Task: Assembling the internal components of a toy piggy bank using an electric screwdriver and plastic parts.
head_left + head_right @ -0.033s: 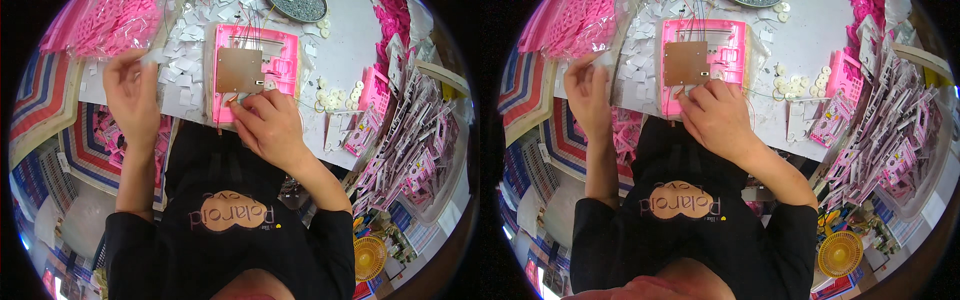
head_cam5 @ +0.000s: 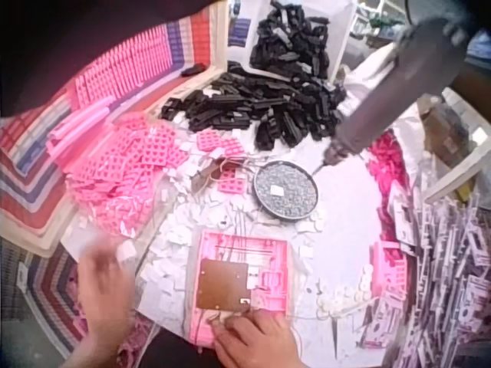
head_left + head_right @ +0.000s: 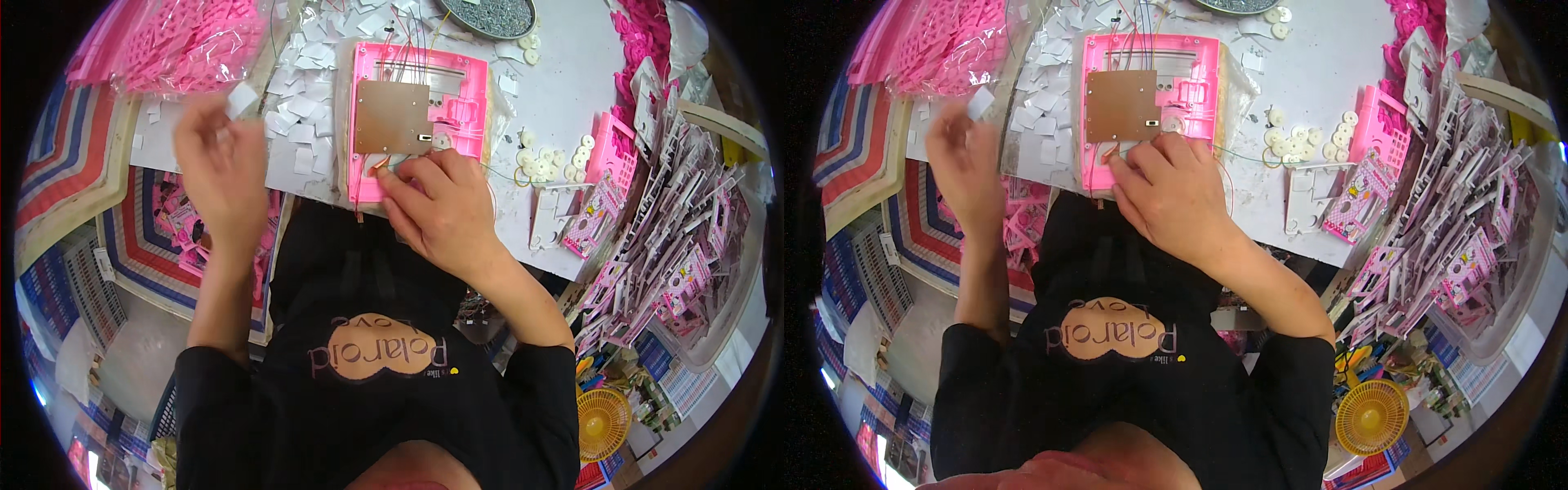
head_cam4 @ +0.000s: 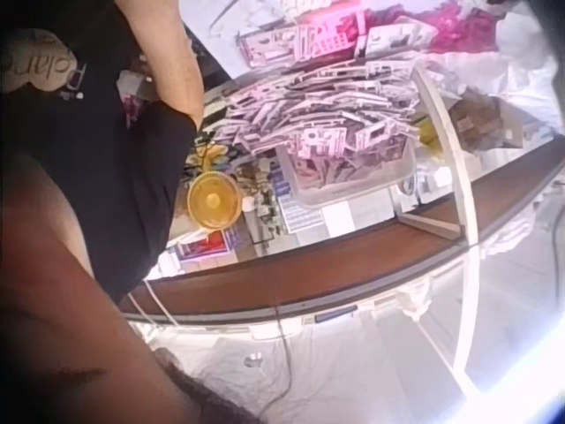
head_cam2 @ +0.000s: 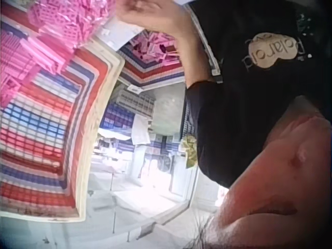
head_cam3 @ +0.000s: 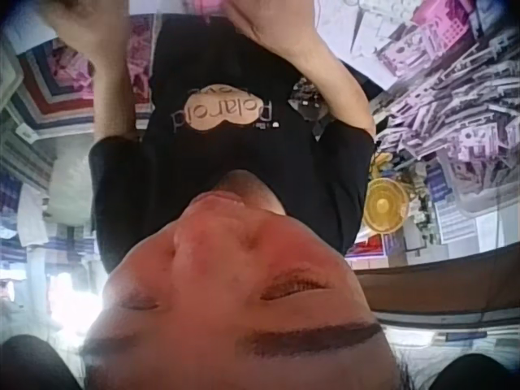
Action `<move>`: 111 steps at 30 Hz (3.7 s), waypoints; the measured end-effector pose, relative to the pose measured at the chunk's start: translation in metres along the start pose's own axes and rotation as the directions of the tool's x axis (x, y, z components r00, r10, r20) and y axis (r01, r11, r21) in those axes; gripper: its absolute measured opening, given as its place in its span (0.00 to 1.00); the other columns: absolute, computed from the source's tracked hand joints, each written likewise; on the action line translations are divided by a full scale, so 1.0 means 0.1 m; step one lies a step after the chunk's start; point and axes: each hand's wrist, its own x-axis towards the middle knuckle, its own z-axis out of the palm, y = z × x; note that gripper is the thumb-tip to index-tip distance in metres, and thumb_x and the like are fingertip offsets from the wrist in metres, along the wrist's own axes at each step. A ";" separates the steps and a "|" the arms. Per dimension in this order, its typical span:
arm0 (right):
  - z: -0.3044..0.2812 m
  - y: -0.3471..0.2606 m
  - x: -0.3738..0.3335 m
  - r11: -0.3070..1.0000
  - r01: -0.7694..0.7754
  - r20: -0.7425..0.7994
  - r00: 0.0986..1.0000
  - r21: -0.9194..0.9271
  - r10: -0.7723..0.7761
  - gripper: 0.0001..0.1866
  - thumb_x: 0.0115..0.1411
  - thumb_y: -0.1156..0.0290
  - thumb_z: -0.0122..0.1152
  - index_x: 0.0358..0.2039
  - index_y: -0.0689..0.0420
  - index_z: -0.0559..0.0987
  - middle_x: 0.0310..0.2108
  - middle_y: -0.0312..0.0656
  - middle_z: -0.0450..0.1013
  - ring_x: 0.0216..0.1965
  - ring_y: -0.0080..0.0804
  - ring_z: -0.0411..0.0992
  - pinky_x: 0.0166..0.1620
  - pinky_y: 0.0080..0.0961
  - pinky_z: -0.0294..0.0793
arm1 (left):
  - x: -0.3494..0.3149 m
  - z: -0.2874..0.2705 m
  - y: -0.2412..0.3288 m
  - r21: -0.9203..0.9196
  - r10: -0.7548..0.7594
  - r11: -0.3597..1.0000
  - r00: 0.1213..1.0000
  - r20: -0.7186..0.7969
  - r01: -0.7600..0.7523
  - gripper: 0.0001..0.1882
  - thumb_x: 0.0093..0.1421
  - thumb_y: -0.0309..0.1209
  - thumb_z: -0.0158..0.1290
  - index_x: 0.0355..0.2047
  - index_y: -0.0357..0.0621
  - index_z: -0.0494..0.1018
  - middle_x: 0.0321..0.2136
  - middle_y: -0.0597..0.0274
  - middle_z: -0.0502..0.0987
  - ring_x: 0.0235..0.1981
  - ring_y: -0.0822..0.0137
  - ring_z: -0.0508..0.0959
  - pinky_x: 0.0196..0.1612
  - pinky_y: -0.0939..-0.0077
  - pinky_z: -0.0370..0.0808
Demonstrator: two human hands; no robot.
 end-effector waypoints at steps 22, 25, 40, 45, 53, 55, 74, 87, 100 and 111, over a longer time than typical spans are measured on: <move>0.03 0.06 0.02 0.999 0.035 -0.099 0.995 0.042 -0.031 0.15 0.53 0.68 0.70 0.42 0.56 0.83 0.34 0.37 0.74 0.33 0.36 0.71 0.34 0.32 0.68 | -0.18 0.00 0.12 0.200 -0.119 0.979 0.883 0.454 0.029 0.06 0.61 0.21 0.58 0.27 0.35 0.72 0.26 0.65 0.71 0.23 0.77 0.66 0.26 0.80 0.63; 0.05 0.02 0.05 1.000 0.011 -0.027 1.000 -0.023 -0.011 0.16 0.54 0.65 0.69 0.43 0.55 0.82 0.36 0.36 0.72 0.36 0.34 0.70 0.36 0.33 0.66 | -0.20 0.02 0.12 0.191 -0.117 0.981 0.873 0.474 0.027 0.06 0.61 0.22 0.58 0.27 0.36 0.73 0.26 0.65 0.71 0.23 0.77 0.67 0.26 0.81 0.63; -0.14 0.02 0.11 0.991 0.120 0.274 0.957 -0.063 -0.098 0.26 0.55 0.61 0.68 0.55 0.50 0.79 0.44 0.37 0.73 0.41 0.36 0.71 0.40 0.34 0.71 | -0.19 0.06 0.05 0.059 -0.139 0.990 0.882 0.450 0.126 0.05 0.63 0.21 0.56 0.29 0.35 0.75 0.38 0.61 0.78 0.28 0.80 0.71 0.30 0.84 0.68; -0.17 0.14 0.06 0.991 0.080 0.233 0.967 0.106 -0.103 0.24 0.55 0.61 0.67 0.50 0.57 0.80 0.42 0.36 0.71 0.41 0.35 0.70 0.41 0.33 0.72 | -0.16 0.10 0.11 -0.139 -0.249 0.925 0.841 0.481 0.353 0.05 0.67 0.24 0.52 0.34 0.34 0.76 0.42 0.59 0.80 0.32 0.79 0.75 0.36 0.84 0.72; -0.05 -0.03 0.02 0.996 0.055 0.135 0.990 -0.074 -0.045 0.26 0.52 0.66 0.70 0.52 0.57 0.79 0.42 0.39 0.72 0.39 0.38 0.70 0.38 0.33 0.72 | -0.21 0.21 0.13 -0.194 -0.269 0.904 0.861 0.432 0.380 0.05 0.64 0.20 0.56 0.40 0.33 0.77 0.35 0.61 0.81 0.36 0.76 0.79 0.41 0.80 0.76; -0.06 -0.01 0.01 0.995 0.065 0.141 0.988 -0.075 -0.054 0.26 0.51 0.67 0.71 0.51 0.58 0.79 0.41 0.40 0.73 0.39 0.39 0.71 0.38 0.33 0.73 | -0.20 0.24 0.17 -0.151 -0.252 0.924 0.857 0.450 0.351 0.05 0.63 0.19 0.57 0.39 0.33 0.77 0.34 0.62 0.81 0.35 0.76 0.79 0.40 0.81 0.76; -0.57 0.37 -0.05 0.783 -0.376 0.078 0.917 0.496 0.391 0.06 0.58 0.73 0.66 0.35 0.61 0.83 0.29 0.43 0.79 0.29 0.34 0.77 0.35 0.29 0.76 | -0.03 0.22 0.17 0.236 0.269 0.838 0.749 0.605 -0.492 0.12 0.54 0.19 0.61 0.39 0.39 0.77 0.33 0.57 0.78 0.30 0.60 0.78 0.35 0.68 0.74; -0.48 0.20 -0.26 0.989 0.125 0.121 0.986 -0.085 -0.114 0.07 0.44 0.73 0.61 0.27 0.57 0.76 0.28 0.38 0.70 0.37 0.36 0.72 0.35 0.28 0.77 | -0.30 0.02 0.10 0.413 0.098 0.443 0.501 0.860 -0.796 0.32 0.50 0.37 0.66 0.57 0.50 0.75 0.56 0.70 0.73 0.55 0.59 0.70 0.66 0.44 0.49; -0.36 0.43 -0.37 0.948 -0.135 0.022 0.991 0.288 0.134 0.08 0.48 0.74 0.72 0.31 0.52 0.83 0.38 0.35 0.75 0.42 0.39 0.69 0.44 0.34 0.72 | -0.56 0.53 0.04 0.165 0.223 0.796 0.536 0.814 -0.582 0.23 0.51 0.22 0.61 0.49 0.42 0.74 0.39 0.55 0.74 0.41 0.52 0.75 0.42 0.59 0.72; -0.16 0.51 -0.62 0.970 -0.091 -0.233 0.962 0.227 0.144 0.13 0.45 0.71 0.77 0.33 0.48 0.86 0.44 0.36 0.74 0.45 0.40 0.64 0.46 0.33 0.64 | -0.51 0.55 -0.02 0.169 0.256 0.723 0.487 0.835 -0.670 0.23 0.54 0.25 0.54 0.52 0.48 0.78 0.32 0.62 0.72 0.32 0.61 0.75 0.34 0.65 0.71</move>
